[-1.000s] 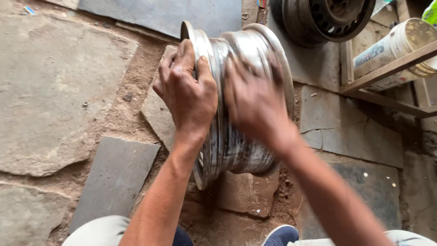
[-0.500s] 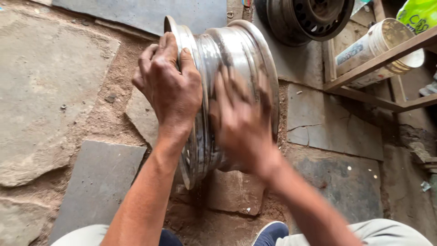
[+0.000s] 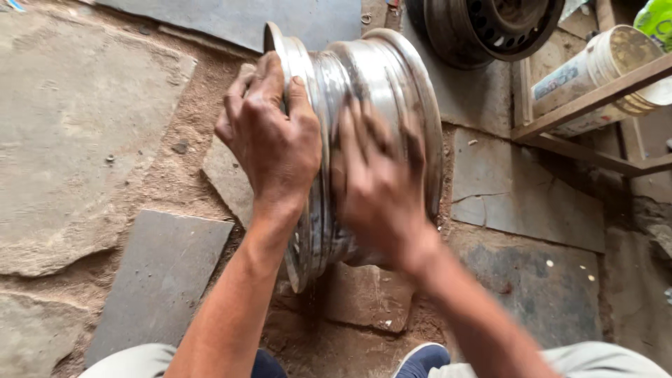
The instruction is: The person scrubs a metal wheel rim with a small abrasive tool, rotating the rim to clean different sections. The person works on the rim while sitting on the floor in a workshop.
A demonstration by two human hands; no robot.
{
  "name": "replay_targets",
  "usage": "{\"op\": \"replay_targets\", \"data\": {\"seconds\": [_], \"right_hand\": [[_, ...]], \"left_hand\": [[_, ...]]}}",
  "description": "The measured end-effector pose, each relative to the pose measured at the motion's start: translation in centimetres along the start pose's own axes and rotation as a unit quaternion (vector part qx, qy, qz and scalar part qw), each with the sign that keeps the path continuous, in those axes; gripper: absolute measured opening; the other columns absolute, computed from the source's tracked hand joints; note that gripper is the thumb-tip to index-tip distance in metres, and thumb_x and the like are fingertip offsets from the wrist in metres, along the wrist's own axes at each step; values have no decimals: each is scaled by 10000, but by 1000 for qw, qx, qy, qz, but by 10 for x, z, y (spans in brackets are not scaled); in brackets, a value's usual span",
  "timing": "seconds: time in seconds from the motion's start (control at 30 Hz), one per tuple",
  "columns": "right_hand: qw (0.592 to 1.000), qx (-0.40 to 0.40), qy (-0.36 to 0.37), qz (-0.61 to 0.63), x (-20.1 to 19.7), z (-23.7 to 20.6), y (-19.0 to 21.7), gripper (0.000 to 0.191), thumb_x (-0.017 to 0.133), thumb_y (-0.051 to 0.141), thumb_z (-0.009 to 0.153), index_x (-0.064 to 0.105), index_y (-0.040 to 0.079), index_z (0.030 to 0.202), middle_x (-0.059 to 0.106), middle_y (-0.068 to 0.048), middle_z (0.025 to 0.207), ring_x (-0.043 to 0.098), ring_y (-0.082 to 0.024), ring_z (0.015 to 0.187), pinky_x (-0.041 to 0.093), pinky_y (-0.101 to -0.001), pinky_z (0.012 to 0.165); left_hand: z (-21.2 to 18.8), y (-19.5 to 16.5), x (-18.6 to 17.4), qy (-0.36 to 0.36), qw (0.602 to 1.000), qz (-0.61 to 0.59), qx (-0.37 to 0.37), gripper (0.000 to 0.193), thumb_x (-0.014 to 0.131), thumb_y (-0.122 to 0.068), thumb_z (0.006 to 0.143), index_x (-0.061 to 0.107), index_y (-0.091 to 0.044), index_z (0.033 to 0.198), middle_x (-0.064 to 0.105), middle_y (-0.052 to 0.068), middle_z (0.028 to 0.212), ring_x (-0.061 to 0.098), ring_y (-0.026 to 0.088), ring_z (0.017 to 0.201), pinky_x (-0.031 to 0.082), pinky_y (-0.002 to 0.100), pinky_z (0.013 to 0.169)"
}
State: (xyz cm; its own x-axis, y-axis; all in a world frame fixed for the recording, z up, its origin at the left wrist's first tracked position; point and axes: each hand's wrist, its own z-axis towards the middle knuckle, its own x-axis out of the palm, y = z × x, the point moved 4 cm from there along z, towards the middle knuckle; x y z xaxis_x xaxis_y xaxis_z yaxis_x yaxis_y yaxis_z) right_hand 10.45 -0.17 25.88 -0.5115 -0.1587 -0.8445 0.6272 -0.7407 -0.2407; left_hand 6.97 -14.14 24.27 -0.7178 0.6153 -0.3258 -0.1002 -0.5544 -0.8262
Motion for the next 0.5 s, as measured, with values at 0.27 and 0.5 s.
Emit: {"op": "replay_targets", "data": {"seconds": [0.27, 0.5], "right_hand": [[987, 18, 48, 150, 5, 61, -27, 421, 431, 140, 1139, 549, -111, 1457, 584, -280, 1441, 597, -423, 1311, 462, -485, 1164], [994, 14, 41, 96, -9, -27, 4, 444, 483, 181, 1044, 552, -24, 1432, 557, -151, 1511, 479, -380, 1454, 252, -581, 1207]], "left_hand": [[24, 11, 14, 4, 998, 60, -17, 361, 663, -194, 914, 712, -19, 1226, 742, 95, 1265, 553, 333, 1299, 235, 542, 1130], [17, 18, 19, 9, 998, -37, -54, 416, 623, -246, 982, 660, -3, 1318, 728, 122, 1251, 546, 308, 1296, 260, 499, 1130]]}}
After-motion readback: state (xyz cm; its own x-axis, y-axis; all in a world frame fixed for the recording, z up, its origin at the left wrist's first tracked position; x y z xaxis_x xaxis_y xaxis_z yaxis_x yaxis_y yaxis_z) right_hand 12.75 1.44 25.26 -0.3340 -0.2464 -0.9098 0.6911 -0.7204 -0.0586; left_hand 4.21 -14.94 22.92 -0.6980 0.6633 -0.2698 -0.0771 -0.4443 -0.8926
